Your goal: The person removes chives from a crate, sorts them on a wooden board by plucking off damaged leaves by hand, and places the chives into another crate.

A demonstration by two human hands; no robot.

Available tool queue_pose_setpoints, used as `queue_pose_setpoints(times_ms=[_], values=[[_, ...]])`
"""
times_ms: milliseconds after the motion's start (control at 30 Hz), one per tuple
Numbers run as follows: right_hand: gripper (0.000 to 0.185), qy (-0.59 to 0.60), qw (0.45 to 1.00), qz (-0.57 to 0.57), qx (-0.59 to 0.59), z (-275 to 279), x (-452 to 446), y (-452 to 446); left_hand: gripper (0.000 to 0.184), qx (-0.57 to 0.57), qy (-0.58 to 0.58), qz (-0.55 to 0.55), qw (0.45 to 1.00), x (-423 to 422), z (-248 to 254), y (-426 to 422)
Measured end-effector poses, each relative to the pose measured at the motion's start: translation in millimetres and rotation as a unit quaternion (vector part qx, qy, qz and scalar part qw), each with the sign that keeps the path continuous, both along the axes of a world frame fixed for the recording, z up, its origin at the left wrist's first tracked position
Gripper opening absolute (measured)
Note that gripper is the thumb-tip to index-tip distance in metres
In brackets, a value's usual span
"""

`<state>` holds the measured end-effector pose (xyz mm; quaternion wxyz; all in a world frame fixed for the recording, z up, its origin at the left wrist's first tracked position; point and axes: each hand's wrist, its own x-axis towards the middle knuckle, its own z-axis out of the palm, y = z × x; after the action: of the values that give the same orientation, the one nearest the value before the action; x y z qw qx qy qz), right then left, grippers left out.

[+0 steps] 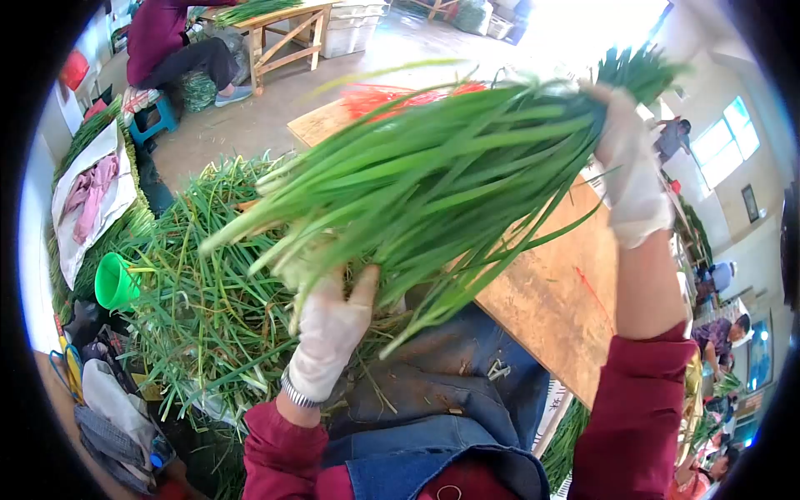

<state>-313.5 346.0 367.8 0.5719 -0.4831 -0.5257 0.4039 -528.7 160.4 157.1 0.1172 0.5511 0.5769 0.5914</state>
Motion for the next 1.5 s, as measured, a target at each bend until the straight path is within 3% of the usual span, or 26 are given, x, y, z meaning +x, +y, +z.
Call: queue_pose_setpoints(times_ms=[33, 67, 100, 167, 233, 433, 467, 500, 567, 633, 667, 700, 767, 867, 1000, 1100, 1167, 1200, 1267, 1300, 1367, 1433, 1500], values=[[0.020, 0.053, 0.996, -0.060, -0.027, -18.7, -0.9, 0.6, 0.036, 0.027, -0.037, -0.053, 0.998, 2.8, -18.4, 10.5], [0.018, 0.051, 0.992, -0.107, -0.030, -30.9, -3.6, -3.6, 0.043, -0.041, -0.099, -0.111, 0.988, 11.9, -34.1, 13.0], [0.016, 0.049, 0.986, -0.157, -0.035, -41.4, -2.9, -5.0, 0.049, -0.068, 0.066, -0.030, 0.995, 23.3, -45.7, 17.6], [0.016, 0.065, 0.976, -0.208, -0.028, -56.5, 8.2, 5.3, 0.053, -0.148, 0.099, -0.085, 0.980, 42.1, -64.1, 31.1], [0.016, 0.062, 0.951, -0.299, -0.044, -62.7, 11.3, 11.8, 0.057, -0.135, 0.136, -0.082, 0.978, 55.2, -71.0, 39.8], [0.017, 0.061, 0.976, -0.202, -0.052, -73.0, 35.9, 16.6, 0.040, -0.071, 0.192, -0.018, 0.979, 60.1, -65.7, 48.1], [0.018, 0.065, 0.979, -0.185, -0.051, -76.8, 43.7, 20.6, 0.033, -0.142, 0.106, -0.092, 0.980, 43.6, -48.7, 42.0], [0.018, 0.069, 0.980, -0.179, -0.056, -75.5, 44.7, 16.0, 0.028, -0.202, -0.063, -0.117, 0.970, 29.2, -17.6, 35.3], [0.018, 0.080, 0.981, -0.167, -0.066, -68.7, 43.6, 2.3, 0.017, -0.133, -0.235, -0.118, 0.956, 7.7, 4.8, 24.4], [0.017, 0.062, 0.981, -0.157, -0.092, -80.5, 53.4, 13.9, 0.014, -0.098, -0.290, -0.134, 0.943, -1.8, 13.5, 22.4], [0.016, 0.043, 0.981, -0.156, -0.102, -87.1, 57.7, 17.9, 0.014, -0.143, -0.131, -0.118, 0.974, -6.5, 18.6, 24.5], [0.016, 0.023, 0.981, -0.155, -0.112, -87.9, 55.5, 16.6, 0.014, -0.144, -0.216, -0.157, 0.953, -4.4, 9.7, 31.4], [0.015, 0.028, 0.976, -0.181, -0.116, -87.8, 51.5, 13.6, 0.013, -0.190, -0.281, -0.188, 0.922, -10.8, 2.7, 35.3], [0.015, 0.027, 0.976, -0.179, -0.121, -100.7, 63.8, 18.3, 0.016, -0.246, -0.175, -0.207, 0.931, -13.7, -7.0, 27.7], [0.013, 0.043, 0.962, -0.243, -0.121, -110.7, 59.6, 17.8, 0.010, -0.222, 0.068, -0.093, 0.968, -10.8, -14.5, 8.5], [0.022, 0.018, 0.971, -0.214, -0.109, -116.4, 73.9, 7.9, 0.008, -0.142, 0.230, 0.005, 0.963, -39.8, -38.0, -18.4], [0.021, 0.097, 0.966, -0.215, -0.106, -135.4, 110.8, 36.3, 0.012, -0.185, 0.118, 0.063, 0.974, -72.1, -12.6, -49.2], [0.021, 0.117, 0.960, -0.226, -0.115, -136.9, 116.6, 36.3, 0.017, -0.044, 0.206, 0.144, 0.967, -94.0, -16.2, -58.1], [0.021, 0.147, 0.949, -0.250, -0.123, -144.8, 128.9, 44.2, 0.016, -0.232, 0.172, 0.317, 0.904, -132.7, 1.3, -86.4], [0.021, 0.148, 0.951, -0.246, -0.119, -146.8, 131.3, 44.7, 0.014, -0.347, 0.295, 0.380, 0.805, -158.2, -8.1, -94.4], [0.022, 0.149, 0.955, -0.234, -0.109, -150.4, 131.4, 44.8, 0.019, -0.348, 0.541, 0.298, 0.705, -156.3, -15.0, -98.6], [0.022, 0.148, 0.956, -0.226, -0.114, -146.6, 127.7, 39.3, 0.024, -0.214, 0.527, 0.227, 0.791, -109.1, -11.3, -78.7], [0.021, 0.144, 0.957, -0.226, -0.113, -140.7, 120.7, 31.2, 0.026, -0.117, 0.329, 0.072, 0.934, -51.6, -14.6, -57.0]])
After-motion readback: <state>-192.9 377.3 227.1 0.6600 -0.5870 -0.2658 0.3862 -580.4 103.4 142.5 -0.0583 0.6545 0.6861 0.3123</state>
